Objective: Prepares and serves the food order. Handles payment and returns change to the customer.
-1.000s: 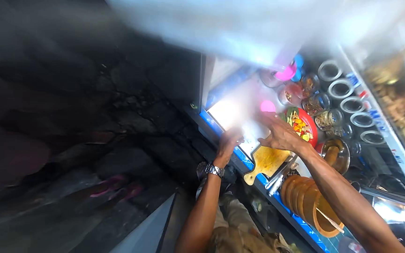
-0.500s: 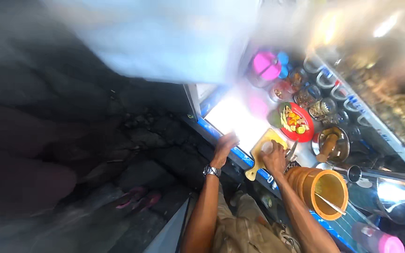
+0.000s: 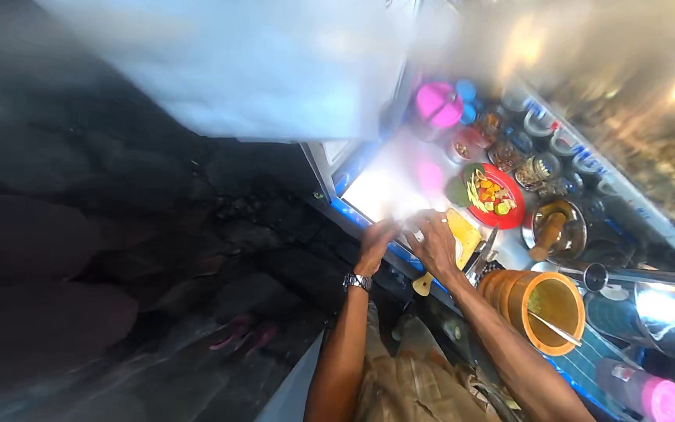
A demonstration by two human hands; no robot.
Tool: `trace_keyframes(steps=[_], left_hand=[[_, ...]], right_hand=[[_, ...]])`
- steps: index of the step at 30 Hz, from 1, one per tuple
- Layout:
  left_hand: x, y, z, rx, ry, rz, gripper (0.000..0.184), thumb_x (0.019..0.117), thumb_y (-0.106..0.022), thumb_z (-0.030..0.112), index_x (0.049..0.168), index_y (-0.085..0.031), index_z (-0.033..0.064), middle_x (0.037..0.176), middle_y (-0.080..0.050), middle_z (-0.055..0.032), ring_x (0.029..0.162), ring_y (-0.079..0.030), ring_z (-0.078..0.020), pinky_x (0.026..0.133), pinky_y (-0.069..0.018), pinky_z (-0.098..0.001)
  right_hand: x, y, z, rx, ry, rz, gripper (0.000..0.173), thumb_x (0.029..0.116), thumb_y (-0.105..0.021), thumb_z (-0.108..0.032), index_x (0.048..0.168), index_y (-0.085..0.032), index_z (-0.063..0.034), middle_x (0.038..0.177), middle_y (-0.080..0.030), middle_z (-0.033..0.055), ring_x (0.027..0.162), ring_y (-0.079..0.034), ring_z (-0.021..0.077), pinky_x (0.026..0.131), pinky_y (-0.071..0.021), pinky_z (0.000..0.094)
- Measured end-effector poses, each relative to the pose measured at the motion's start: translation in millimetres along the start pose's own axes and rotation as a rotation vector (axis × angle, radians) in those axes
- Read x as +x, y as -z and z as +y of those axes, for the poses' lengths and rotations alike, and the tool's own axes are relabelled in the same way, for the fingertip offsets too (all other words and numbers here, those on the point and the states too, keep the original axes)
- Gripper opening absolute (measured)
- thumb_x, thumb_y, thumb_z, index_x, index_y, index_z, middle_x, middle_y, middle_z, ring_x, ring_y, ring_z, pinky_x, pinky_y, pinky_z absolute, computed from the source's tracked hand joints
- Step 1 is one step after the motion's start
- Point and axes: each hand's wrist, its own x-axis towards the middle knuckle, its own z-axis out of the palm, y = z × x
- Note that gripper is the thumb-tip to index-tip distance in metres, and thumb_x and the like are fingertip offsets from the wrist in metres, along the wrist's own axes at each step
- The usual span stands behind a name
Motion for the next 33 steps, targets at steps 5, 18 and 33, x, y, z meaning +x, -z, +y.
trace_keyframes(steps=[5,18,33], left_hand=[[-3,-1,3,0.013,-0.013,0.011,0.02,0.1005,-0.066,0.024,0.103,-0.069,0.0043,0.091,-0.069,-0.0038,0.081,-0.065,-0.0095,0.081,-0.0563,-0.031],[-4,4,-4,-0.17,0.042,-0.024,0.018,0.0998,-0.062,0.011,0.114,-0.068,0.0019,0.103,-0.07,-0.0067,0.09,-0.068,-0.0143,0.087,-0.0583,-0.0351],[-1,1,-11,-0.263,-0.012,-0.062,0.014,0.1002,-0.06,0.011,0.107,-0.07,0.0053,0.098,-0.071,-0.0046,0.087,-0.069,-0.0146,0.084,-0.0593,-0.0347]], right_hand=[[4,-1,5,-0.029,0.015,-0.064,0.022,0.0891,-0.077,-0.022,0.106,-0.075,-0.0098,0.111,-0.068,0.011,0.106,-0.064,0.0311,0.087,-0.0553,0.0442],[1,-1,9,-0.018,0.023,-0.074,0.025,0.0924,-0.071,-0.026,0.112,-0.076,-0.0109,0.111,-0.07,0.0092,0.106,-0.065,0.0286,0.085,-0.0559,0.0433],[3,1,11,0.012,0.007,-0.089,0.026,0.0946,-0.069,-0.028,0.113,-0.076,-0.0117,0.112,-0.07,0.0081,0.104,-0.065,0.0265,0.085,-0.0554,0.0416]])
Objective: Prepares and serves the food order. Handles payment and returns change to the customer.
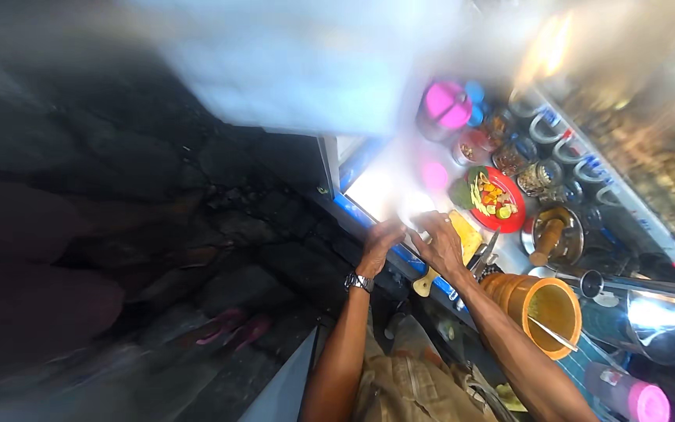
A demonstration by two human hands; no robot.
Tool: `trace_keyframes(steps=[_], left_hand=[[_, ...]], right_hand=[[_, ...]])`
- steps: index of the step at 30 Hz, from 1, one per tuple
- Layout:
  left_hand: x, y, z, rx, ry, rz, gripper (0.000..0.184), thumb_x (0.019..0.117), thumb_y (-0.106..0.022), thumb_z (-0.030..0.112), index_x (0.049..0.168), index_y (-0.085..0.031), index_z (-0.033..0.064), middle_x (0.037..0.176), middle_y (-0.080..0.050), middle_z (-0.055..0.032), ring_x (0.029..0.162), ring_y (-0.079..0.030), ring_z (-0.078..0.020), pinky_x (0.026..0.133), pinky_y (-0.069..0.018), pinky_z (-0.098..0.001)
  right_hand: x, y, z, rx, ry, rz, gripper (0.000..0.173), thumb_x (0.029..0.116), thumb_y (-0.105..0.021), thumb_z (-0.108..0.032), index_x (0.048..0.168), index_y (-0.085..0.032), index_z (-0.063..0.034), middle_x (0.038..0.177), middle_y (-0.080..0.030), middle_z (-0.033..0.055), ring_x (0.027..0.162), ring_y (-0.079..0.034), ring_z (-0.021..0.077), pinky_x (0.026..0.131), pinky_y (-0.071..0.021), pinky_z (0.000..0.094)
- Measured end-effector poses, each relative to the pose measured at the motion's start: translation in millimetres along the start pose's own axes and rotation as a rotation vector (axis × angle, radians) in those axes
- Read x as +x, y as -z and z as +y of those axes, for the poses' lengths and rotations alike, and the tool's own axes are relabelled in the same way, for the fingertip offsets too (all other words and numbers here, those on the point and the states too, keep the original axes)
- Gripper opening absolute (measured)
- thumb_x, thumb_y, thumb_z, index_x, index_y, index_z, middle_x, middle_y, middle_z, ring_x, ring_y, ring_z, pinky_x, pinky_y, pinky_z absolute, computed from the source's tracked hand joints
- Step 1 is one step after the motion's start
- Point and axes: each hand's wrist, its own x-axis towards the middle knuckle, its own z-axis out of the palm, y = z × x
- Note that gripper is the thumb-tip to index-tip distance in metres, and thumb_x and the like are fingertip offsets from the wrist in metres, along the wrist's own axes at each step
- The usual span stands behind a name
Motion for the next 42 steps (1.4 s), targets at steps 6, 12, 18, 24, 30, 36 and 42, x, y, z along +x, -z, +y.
trace_keyframes(steps=[6,12,18,24,30,36,42], left_hand=[[-1,0,0,0.037,0.014,0.031,0.015,0.1006,-0.06,0.012,0.108,-0.069,0.004,0.097,-0.071,-0.0057,0.087,-0.069,-0.0153,0.085,-0.0589,-0.036],[0,-1,-1,0.017,0.001,0.029,0.014,0.1008,-0.059,0.012,0.108,-0.07,0.0045,0.097,-0.071,-0.0051,0.086,-0.069,-0.0148,0.084,-0.059,-0.0355],[1,-2,-2,0.031,-0.003,0.031,0.012,0.1011,-0.059,0.01,0.106,-0.069,0.0054,0.095,-0.07,-0.0042,0.085,-0.068,-0.0142,0.084,-0.0586,-0.0342],[3,-1,-5,0.081,-0.053,0.029,0.012,0.1006,-0.057,0.01,0.102,-0.068,0.007,0.089,-0.069,-0.002,0.079,-0.067,-0.0114,0.078,-0.058,-0.0311],[3,-1,-2,0.107,-0.082,0.028,0.012,0.1006,-0.059,0.014,0.1,-0.069,0.0079,0.089,-0.069,-0.0019,0.081,-0.066,-0.0117,0.079,-0.0579,-0.0318],[2,-1,-1,0.171,-0.091,0.034,0.014,0.0997,-0.06,0.018,0.1,-0.069,0.0069,0.088,-0.068,-0.0026,0.08,-0.066,-0.0126,0.078,-0.0575,-0.0332],[2,-2,1,0.207,-0.086,0.049,0.015,0.1001,-0.06,0.018,0.101,-0.069,0.0056,0.088,-0.068,-0.0032,0.08,-0.065,-0.0117,0.078,-0.0567,-0.0321]], right_hand=[[-1,2,-1,0.006,-0.016,-0.018,0.026,0.095,-0.069,-0.028,0.113,-0.076,-0.0115,0.114,-0.07,0.0089,0.106,-0.065,0.028,0.086,-0.0558,0.044],[-1,1,-1,0.004,-0.017,-0.019,0.027,0.0955,-0.068,-0.029,0.114,-0.076,-0.0116,0.114,-0.07,0.0089,0.108,-0.065,0.0275,0.088,-0.0555,0.0437],[-2,1,-1,-0.003,-0.026,-0.026,0.027,0.0953,-0.067,-0.029,0.114,-0.076,-0.0121,0.114,-0.069,0.0083,0.107,-0.065,0.0272,0.086,-0.0554,0.0429],[2,2,-7,-0.023,-0.035,-0.011,0.029,0.0943,-0.07,-0.034,0.112,-0.076,-0.0114,0.112,-0.07,0.0083,0.103,-0.066,0.0271,0.083,-0.0556,0.0429],[5,1,-9,-0.062,-0.006,0.005,0.025,0.095,-0.069,-0.03,0.109,-0.076,-0.0107,0.11,-0.07,0.0087,0.1,-0.067,0.0271,0.08,-0.0564,0.0424],[5,0,-9,-0.069,0.001,0.032,0.024,0.0959,-0.067,-0.028,0.106,-0.077,-0.0097,0.108,-0.071,0.0089,0.099,-0.068,0.0271,0.08,-0.057,0.0426],[6,1,-11,-0.038,-0.048,0.055,0.022,0.097,-0.066,-0.026,0.105,-0.077,-0.0086,0.106,-0.071,0.0093,0.097,-0.068,0.027,0.079,-0.0565,0.0425]])
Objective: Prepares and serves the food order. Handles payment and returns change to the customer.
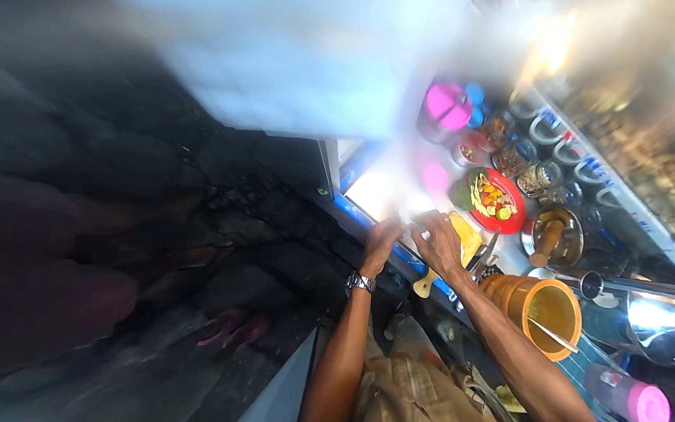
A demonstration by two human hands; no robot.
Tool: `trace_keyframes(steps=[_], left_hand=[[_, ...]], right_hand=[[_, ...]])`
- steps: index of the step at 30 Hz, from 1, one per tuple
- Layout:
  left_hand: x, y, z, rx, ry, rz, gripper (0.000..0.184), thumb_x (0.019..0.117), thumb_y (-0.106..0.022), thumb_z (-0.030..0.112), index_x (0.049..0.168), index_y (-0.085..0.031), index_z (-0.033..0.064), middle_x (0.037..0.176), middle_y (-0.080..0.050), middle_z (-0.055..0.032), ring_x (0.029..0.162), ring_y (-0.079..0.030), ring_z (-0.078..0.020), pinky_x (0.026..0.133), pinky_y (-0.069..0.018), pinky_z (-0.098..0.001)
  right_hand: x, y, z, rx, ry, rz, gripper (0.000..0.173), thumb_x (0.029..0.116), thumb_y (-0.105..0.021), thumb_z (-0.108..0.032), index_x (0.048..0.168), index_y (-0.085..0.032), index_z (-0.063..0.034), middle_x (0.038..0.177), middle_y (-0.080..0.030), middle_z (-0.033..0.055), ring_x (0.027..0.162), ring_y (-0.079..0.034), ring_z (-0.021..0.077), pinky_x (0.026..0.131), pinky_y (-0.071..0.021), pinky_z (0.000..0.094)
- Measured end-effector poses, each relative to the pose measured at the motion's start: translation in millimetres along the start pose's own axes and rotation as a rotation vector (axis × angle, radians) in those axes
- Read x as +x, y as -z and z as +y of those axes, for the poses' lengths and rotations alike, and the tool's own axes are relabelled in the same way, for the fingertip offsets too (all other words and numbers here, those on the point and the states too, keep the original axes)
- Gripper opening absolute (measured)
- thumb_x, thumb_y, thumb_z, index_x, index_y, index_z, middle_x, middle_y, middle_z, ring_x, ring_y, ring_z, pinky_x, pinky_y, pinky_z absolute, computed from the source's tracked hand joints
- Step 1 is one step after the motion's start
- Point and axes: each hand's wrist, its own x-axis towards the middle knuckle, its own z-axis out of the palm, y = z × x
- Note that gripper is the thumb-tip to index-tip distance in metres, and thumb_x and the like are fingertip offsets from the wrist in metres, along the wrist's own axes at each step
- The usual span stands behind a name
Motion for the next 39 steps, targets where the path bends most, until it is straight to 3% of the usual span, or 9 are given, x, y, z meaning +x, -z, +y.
trace_keyframes(steps=[9,17,21,23,27,32,36,38,39], left_hand=[[2,0,-1,0.035,-0.006,0.021,0.013,0.0993,-0.059,0.014,0.1,-0.068,0.0051,0.085,-0.065,-0.0022,0.076,-0.062,-0.0104,0.075,-0.055,-0.0304],[2,1,-3,0.036,0.014,0.028,0.012,0.0991,-0.06,0.014,0.1,-0.068,0.0058,0.083,-0.065,-0.0014,0.076,-0.063,-0.0097,0.075,-0.0549,-0.0292],[3,2,-4,0.043,0.015,0.033,0.013,0.099,-0.06,0.014,0.102,-0.068,0.0046,0.085,-0.066,-0.0025,0.076,-0.063,-0.0097,0.075,-0.0554,-0.0295],[4,3,-3,0.053,0.027,0.034,0.015,0.0996,-0.059,0.014,0.105,-0.068,0.0028,0.088,-0.067,-0.0037,0.079,-0.064,-0.0107,0.078,-0.0561,-0.0314],[3,3,-1,0.061,0.036,0.04,0.015,0.0996,-0.059,0.014,0.105,-0.067,0.0025,0.089,-0.067,-0.0038,0.081,-0.065,-0.0106,0.081,-0.0564,-0.0316],[4,4,0,0.071,0.038,0.038,0.014,0.0994,-0.059,0.012,0.104,-0.067,0.0021,0.088,-0.067,-0.0026,0.08,-0.065,-0.0094,0.08,-0.0563,-0.0301],[5,7,1,0.081,0.043,0.018,0.014,0.1,-0.059,0.014,0.105,-0.067,0.0035,0.089,-0.068,-0.0021,0.08,-0.065,-0.0091,0.08,-0.0564,-0.0294],[5,8,-1,0.081,0.05,0.016,0.015,0.0998,-0.059,0.014,0.106,-0.067,0.0032,0.091,-0.068,-0.003,0.08,-0.065,-0.0097,0.08,-0.0565,-0.0296],[5,9,-1,0.077,0.052,0.013,0.015,0.0997,-0.059,0.014,0.107,-0.067,0.0034,0.091,-0.068,-0.0031,0.081,-0.065,-0.0098,0.079,-0.0564,-0.0297]], right_hand=[[11,10,-2,0.194,-0.255,0.099,0.016,0.0983,-0.062,-0.017,0.103,-0.073,-0.0068,0.103,-0.069,0.0102,0.091,-0.067,0.0256,0.076,-0.0556,0.0449],[18,26,0,0.479,-0.614,0.136,0.026,0.1046,-0.056,-0.032,0.115,-0.065,-0.0094,0.096,-0.066,0.009,0.076,-0.062,0.02,0.064,-0.0518,0.0406],[23,33,10,0.615,-0.732,0.226,0.029,0.1047,-0.056,-0.037,0.115,-0.065,-0.0108,0.093,-0.063,0.0074,0.074,-0.057,0.0169,0.065,-0.0485,0.037],[34,34,23,0.704,-0.814,0.338,0.025,0.1042,-0.058,-0.029,0.111,-0.067,-0.0062,0.096,-0.065,0.0077,0.081,-0.061,0.0162,0.072,-0.0523,0.0364],[35,35,56,0.835,-1.099,0.49,0.027,0.1039,-0.058,-0.028,0.111,-0.065,-0.0024,0.1,-0.063,0.0105,0.084,-0.062,0.0191,0.075,-0.0546,0.0386],[5,16,100,0.819,-1.424,0.485,0.045,0.1005,-0.063,-0.022,0.139,-0.05,-0.0009,0.118,-0.057,0.0211,0.089,-0.059,0.0285,0.074,-0.0529,0.0435],[-9,9,98,0.628,-1.358,0.446,0.033,0.1055,-0.056,-0.025,0.125,-0.058,0.002,0.091,-0.06,0.0157,0.069,-0.057,0.0222,0.065,-0.0509,0.0392],[-20,11,86,0.508,-1.215,0.378,0.049,0.1019,-0.06,-0.021,0.143,-0.045,0.0004,0.116,-0.062,0.0208,0.097,-0.063,0.0303,0.086,-0.0533,0.049],[-26,12,77,0.414,-1.146,0.318,0.057,0.0973,-0.065,-0.02,0.145,-0.042,0.0004,0.126,-0.06,0.0231,0.108,-0.062,0.0357,0.093,-0.0512,0.0543]])
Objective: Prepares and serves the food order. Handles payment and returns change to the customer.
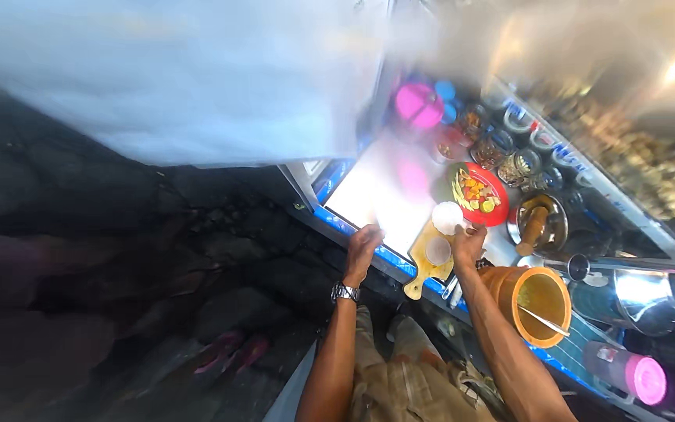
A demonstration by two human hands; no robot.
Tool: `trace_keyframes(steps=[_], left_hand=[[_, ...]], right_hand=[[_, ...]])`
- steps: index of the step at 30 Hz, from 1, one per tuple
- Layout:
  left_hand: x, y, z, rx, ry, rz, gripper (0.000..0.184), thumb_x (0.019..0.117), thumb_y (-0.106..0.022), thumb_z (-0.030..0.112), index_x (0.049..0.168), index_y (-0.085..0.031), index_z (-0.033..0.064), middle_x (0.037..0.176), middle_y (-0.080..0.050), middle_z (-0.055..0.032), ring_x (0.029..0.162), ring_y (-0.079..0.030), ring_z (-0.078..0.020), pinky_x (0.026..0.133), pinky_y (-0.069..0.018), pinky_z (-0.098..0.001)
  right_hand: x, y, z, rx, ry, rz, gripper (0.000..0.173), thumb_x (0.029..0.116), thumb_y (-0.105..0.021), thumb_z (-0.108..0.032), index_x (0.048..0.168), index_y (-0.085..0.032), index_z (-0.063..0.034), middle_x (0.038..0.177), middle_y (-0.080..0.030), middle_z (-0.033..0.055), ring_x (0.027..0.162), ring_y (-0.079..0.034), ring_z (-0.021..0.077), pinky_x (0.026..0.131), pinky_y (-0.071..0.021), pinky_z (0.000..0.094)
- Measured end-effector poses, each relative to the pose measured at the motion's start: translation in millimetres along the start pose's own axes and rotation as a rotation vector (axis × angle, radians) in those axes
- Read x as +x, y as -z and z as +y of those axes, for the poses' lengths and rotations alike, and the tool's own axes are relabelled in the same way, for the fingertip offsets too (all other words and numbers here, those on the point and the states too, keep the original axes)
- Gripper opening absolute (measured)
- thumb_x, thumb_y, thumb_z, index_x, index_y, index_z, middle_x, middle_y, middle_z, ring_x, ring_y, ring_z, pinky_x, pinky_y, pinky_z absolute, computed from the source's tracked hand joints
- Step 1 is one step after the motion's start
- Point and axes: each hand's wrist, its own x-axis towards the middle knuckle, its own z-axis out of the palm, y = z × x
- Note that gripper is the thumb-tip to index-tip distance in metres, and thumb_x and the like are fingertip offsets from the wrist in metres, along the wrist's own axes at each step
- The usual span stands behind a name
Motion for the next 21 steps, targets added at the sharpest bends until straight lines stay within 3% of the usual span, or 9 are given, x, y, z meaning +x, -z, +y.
trace_keyframes(steps=[3,6,9,12,15,18,21], left_hand=[[1,1,-1,-0.031,0.005,-0.007,0.017,0.101,-0.056,0.013,0.109,-0.066,0.0028,0.092,-0.067,-0.0035,0.082,-0.065,-0.01,0.08,-0.0564,-0.0299],[1,3,-2,-0.038,0.017,-0.004,0.025,0.1042,-0.046,0.02,0.108,-0.066,0.0044,0.092,-0.065,-0.0025,0.086,-0.064,-0.0118,0.083,-0.0559,-0.0325],[3,4,-2,-0.024,0.011,-0.008,0.028,0.1063,-0.047,0.027,0.106,-0.066,0.0072,0.091,-0.065,-0.0012,0.086,-0.064,-0.0117,0.083,-0.056,-0.0326],[2,2,2,-0.001,0.027,-0.015,0.02,0.1032,-0.057,0.021,0.111,-0.066,0.005,0.094,-0.067,-0.0027,0.083,-0.065,-0.0098,0.08,-0.0563,-0.0299],[4,2,6,0.017,0.05,0.005,0.018,0.1011,-0.061,0.015,0.112,-0.066,0.0012,0.095,-0.068,-0.0067,0.081,-0.065,-0.0121,0.079,-0.0562,-0.0315],[2,2,2,0.012,0.057,-0.004,0.022,0.102,-0.06,0.018,0.115,-0.066,0.0019,0.098,-0.068,-0.0067,0.083,-0.066,-0.0116,0.081,-0.0569,-0.0321],[2,2,1,0.006,0.051,-0.004,0.025,0.1035,-0.055,0.024,0.115,-0.065,0.004,0.097,-0.066,-0.0055,0.084,-0.065,-0.0115,0.081,-0.0567,-0.0327]], right_hand=[[-31,3,5,-0.371,0.135,-0.129,0.074,0.0836,-0.081,-0.031,0.142,-0.048,0.0,0.139,-0.053,0.0273,0.121,-0.059,0.0423,0.097,-0.0513,0.0581],[-42,-3,25,-0.591,0.187,-0.233,0.092,0.0791,-0.085,-0.045,0.149,-0.044,-0.0023,0.148,-0.049,0.0259,0.131,-0.055,0.0409,0.104,-0.0494,0.0538],[-40,-7,35,-0.637,0.24,-0.251,0.088,0.0818,-0.082,-0.04,0.151,-0.043,-0.0037,0.147,-0.05,0.0241,0.13,-0.054,0.042,0.105,-0.0481,0.0531],[-43,-5,28,-0.668,0.271,-0.254,0.088,0.0819,-0.081,-0.043,0.152,-0.042,-0.0059,0.145,-0.051,0.023,0.128,-0.053,0.0429,0.103,-0.0487,0.0533],[-55,4,-6,-0.506,0.404,-0.225,0.086,0.08,-0.082,-0.041,0.149,-0.046,-0.0038,0.144,-0.052,0.0245,0.127,-0.055,0.0431,0.103,-0.0477,0.0562],[-62,6,-46,-0.398,0.591,-0.335,0.088,0.0798,-0.085,-0.036,0.152,-0.043,-0.0096,0.152,-0.047,0.0188,0.135,-0.049,0.0399,0.105,-0.0466,0.0578],[-55,-8,-74,-0.483,0.784,-0.459,0.081,0.0805,-0.086,-0.035,0.15,-0.05,-0.0133,0.15,-0.05,0.0146,0.13,-0.052,0.0383,0.096,-0.0521,0.0571]])
